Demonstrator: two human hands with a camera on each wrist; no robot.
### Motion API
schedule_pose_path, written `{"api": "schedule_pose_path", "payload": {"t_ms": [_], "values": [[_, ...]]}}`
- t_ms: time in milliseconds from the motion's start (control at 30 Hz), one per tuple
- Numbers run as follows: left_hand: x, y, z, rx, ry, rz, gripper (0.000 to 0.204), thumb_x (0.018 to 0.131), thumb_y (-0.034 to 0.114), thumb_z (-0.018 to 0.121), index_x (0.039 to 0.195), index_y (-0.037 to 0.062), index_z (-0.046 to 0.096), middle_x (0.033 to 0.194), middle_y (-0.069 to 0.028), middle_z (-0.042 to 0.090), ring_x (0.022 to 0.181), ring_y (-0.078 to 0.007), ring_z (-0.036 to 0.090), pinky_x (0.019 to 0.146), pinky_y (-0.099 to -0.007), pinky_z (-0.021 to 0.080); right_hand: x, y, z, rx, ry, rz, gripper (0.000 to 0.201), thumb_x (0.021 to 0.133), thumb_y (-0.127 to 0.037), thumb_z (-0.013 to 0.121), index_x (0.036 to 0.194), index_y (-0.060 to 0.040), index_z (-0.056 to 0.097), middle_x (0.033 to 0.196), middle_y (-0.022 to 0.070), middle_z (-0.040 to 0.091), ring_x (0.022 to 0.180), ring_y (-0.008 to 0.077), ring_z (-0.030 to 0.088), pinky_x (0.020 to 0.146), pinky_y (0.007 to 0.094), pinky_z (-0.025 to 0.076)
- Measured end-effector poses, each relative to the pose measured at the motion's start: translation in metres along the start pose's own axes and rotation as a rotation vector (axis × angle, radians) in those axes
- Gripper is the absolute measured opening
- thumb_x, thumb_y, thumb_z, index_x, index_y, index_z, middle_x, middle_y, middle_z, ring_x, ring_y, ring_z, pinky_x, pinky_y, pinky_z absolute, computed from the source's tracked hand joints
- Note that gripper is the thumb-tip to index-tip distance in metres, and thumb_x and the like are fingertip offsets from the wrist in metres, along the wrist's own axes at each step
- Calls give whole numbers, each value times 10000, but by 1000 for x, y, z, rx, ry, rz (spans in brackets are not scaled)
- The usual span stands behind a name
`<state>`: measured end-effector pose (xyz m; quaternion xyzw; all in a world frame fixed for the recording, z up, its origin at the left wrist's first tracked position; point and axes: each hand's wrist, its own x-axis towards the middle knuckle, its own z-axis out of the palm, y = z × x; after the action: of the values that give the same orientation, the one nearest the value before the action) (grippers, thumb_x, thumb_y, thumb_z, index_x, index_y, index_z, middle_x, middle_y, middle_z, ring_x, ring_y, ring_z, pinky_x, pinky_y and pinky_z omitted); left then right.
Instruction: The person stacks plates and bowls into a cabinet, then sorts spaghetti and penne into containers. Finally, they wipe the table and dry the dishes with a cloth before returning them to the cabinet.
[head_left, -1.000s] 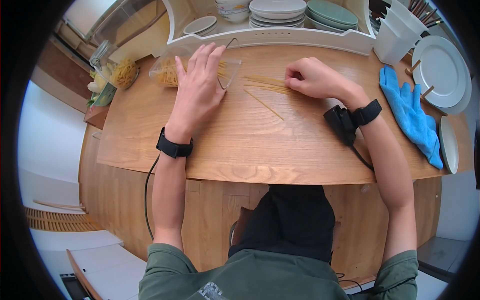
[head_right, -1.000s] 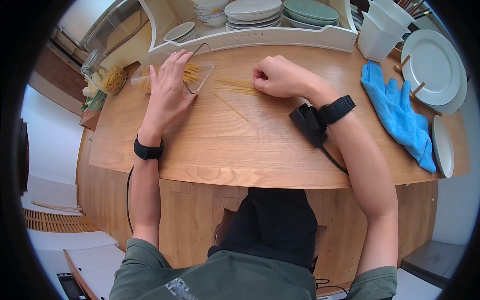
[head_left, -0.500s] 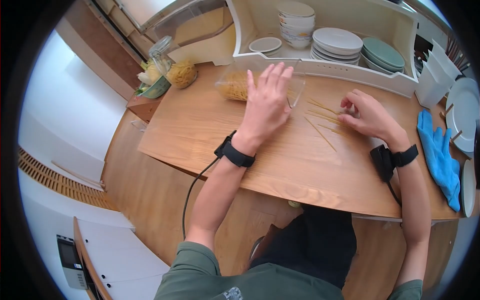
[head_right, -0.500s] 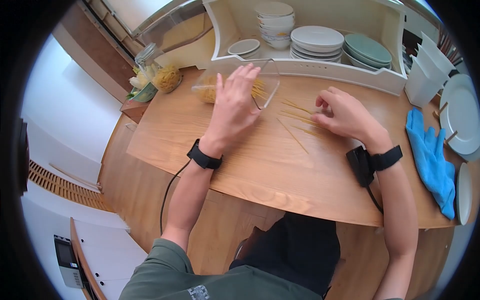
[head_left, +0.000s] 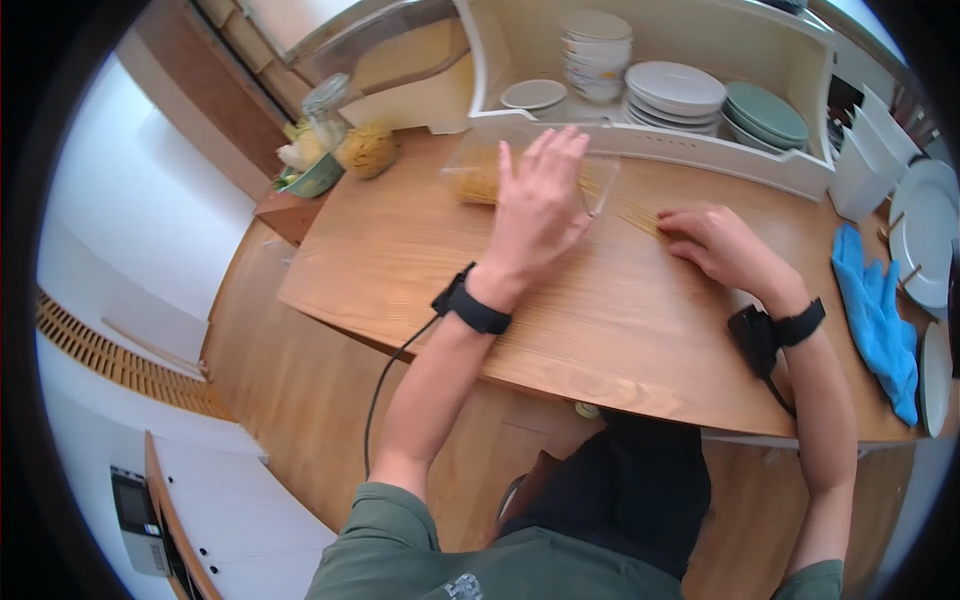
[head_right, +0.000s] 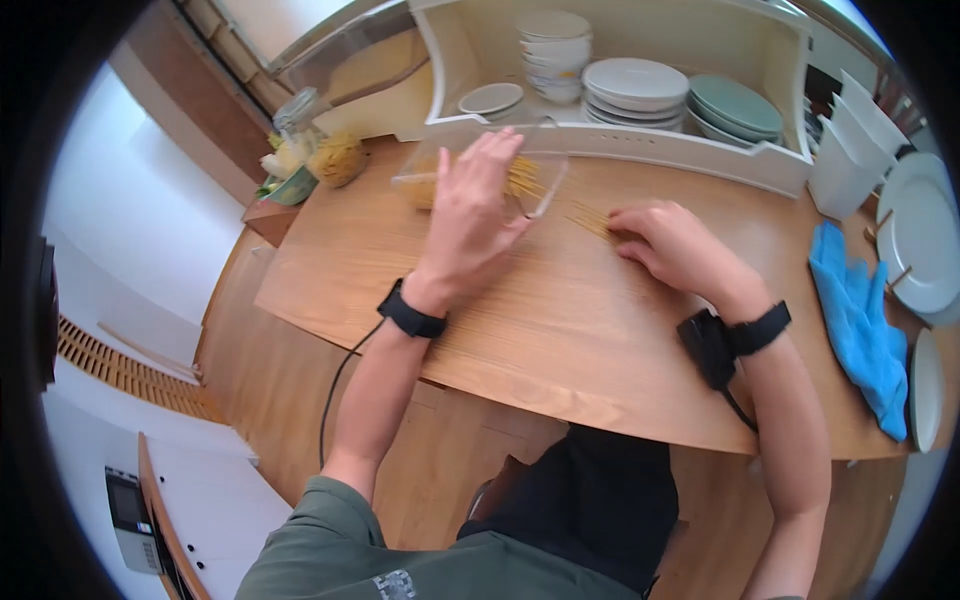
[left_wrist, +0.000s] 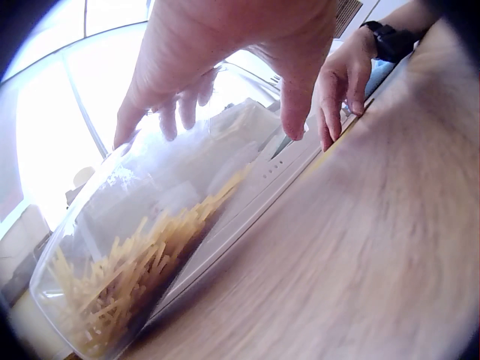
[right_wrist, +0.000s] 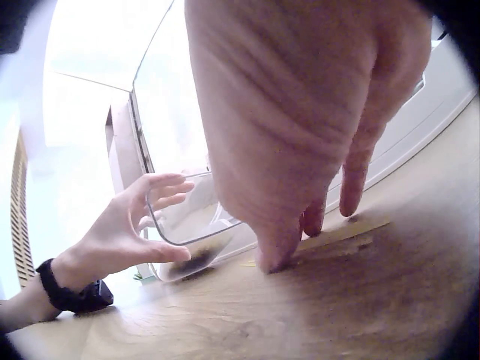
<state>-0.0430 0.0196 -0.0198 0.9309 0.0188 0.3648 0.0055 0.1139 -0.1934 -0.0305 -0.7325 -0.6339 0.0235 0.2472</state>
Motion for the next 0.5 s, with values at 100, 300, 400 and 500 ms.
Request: {"api": "schedule_pose_path", "payload": {"t_ms": [100,300,400,500], "values": [[0,1,2,-12,16,21,846,649,149,820,1388,116,411,1423,-66,459,1339,-266,405,1112,-586,251,1,0,-1,32,28,-39,176,826,-42,653,993,13,656,1054,152,642,943,337,607,824,390,495],[0,7,1,-30,35,64,872,636,116,824,1398,122,400,1426,-53,459,1333,-256,415,1107,-563,278,1,-2,-2,77,34,78,181,830,-44,659,1008,-10,660,970,143,617,892,303,603,779,378,487],[-2,11,5,-2,-2,100,875,640,100,819,1403,119,392,1428,-52,460,1335,-261,416,1100,-555,292,1,-3,-2,83,34,112,219,832,-70,674,1039,-3,646,987,146,618,884,288,601,783,369,489],[-2,17,5,6,-6,156,870,643,91,816,1402,116,391,1427,-56,464,1336,-269,418,1094,-537,305,1,3,1,132,75,145,302,845,-115,687,1106,15,610,1034,151,624,886,257,605,793,352,495]]}}
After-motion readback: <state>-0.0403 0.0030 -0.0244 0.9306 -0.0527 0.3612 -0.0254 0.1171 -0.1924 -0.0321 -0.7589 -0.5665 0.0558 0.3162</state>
